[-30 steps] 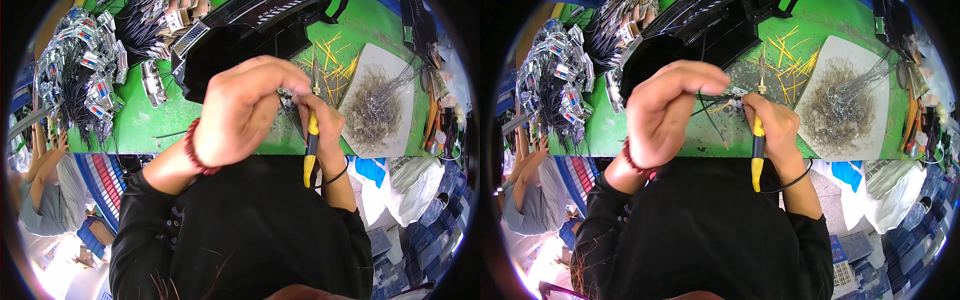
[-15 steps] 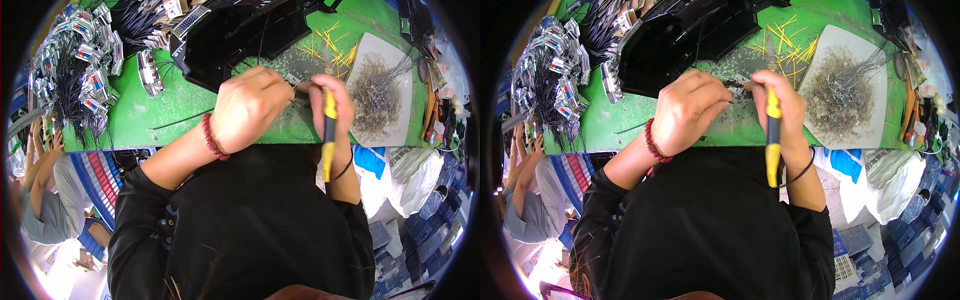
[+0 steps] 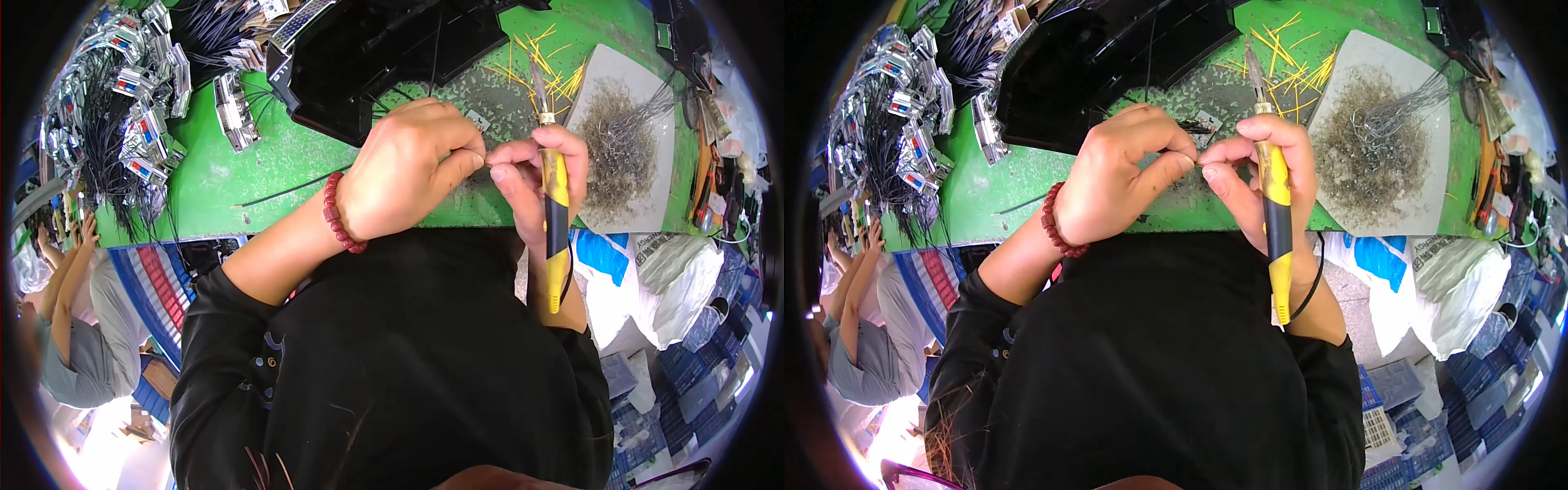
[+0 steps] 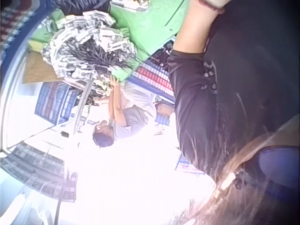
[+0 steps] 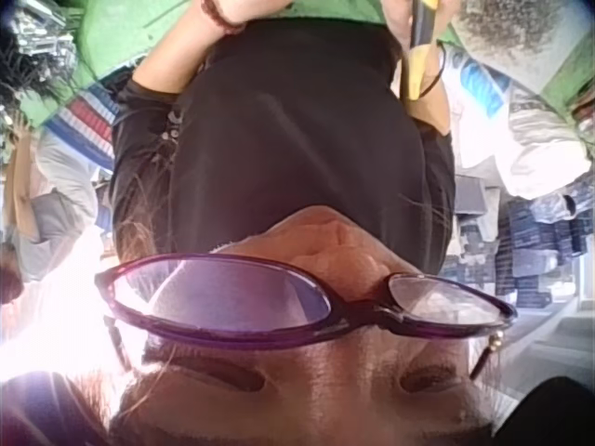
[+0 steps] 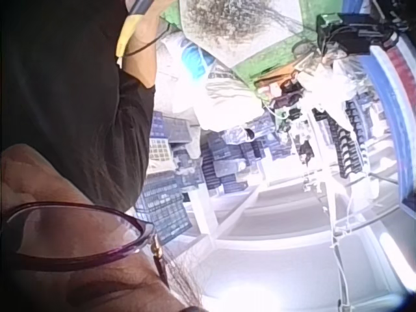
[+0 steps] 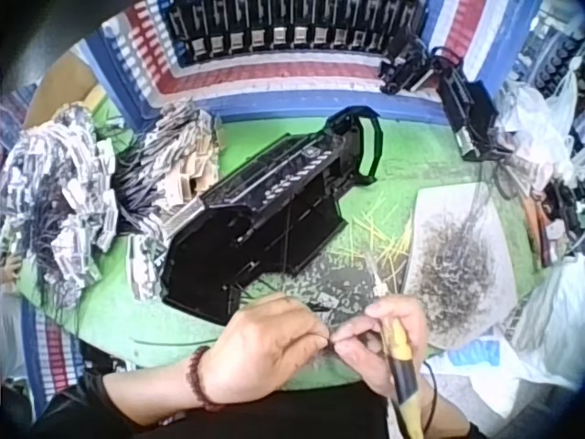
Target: The person solders wires onto a circuit board using a soldering iron, then places the board into a black plastic toy car housing and solders the wires to the internal components. After completing one assembly, they pick up another circuit board to repeat the process.
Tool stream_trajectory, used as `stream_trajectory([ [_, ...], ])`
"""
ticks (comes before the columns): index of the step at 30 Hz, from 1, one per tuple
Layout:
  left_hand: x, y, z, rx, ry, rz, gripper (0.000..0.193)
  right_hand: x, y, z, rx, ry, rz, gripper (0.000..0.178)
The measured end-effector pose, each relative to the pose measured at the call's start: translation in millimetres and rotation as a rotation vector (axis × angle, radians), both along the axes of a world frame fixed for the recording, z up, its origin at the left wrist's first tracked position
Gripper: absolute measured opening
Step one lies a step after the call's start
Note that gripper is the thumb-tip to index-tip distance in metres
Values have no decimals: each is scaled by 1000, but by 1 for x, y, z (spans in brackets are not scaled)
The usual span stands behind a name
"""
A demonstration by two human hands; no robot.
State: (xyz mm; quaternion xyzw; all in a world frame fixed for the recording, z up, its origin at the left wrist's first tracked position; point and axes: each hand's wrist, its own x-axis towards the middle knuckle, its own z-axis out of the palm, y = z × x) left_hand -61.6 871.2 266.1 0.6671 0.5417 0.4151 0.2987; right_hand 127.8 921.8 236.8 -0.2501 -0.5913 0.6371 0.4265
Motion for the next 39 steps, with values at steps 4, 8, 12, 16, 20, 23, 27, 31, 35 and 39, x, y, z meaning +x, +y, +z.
stream_trajectory([
  [4,-2,3,3,-27,10,-45,6,4,5,-3,-51,52,53,52],
  [8,-2,4,3,-4,11,-53,7,2,4,-2,-62,76,50,53],
  [12,-2,3,3,-9,-7,-43,7,2,4,-4,-38,93,50,54],
  [16,-4,5,4,21,86,-77,7,3,4,-4,-42,74,55,54],
  [20,-4,5,5,12,100,-74,7,3,3,-6,-19,72,47,54],
  [23,-3,5,3,-13,41,-70,7,2,2,-7,-14,71,13,55],
  [27,-2,4,2,-32,-34,-45,5,-1,3,-10,130,76,19,55],
  [31,-2,4,0,-14,-63,-48,7,-2,3,-9,147,72,10,55],
  [35,-1,4,-3,15,-59,-48,8,-3,4,-8,154,72,-6,54],
  [39,0,4,-6,93,-25,-34,10,-3,4,-9,221,29,-27,54],
])
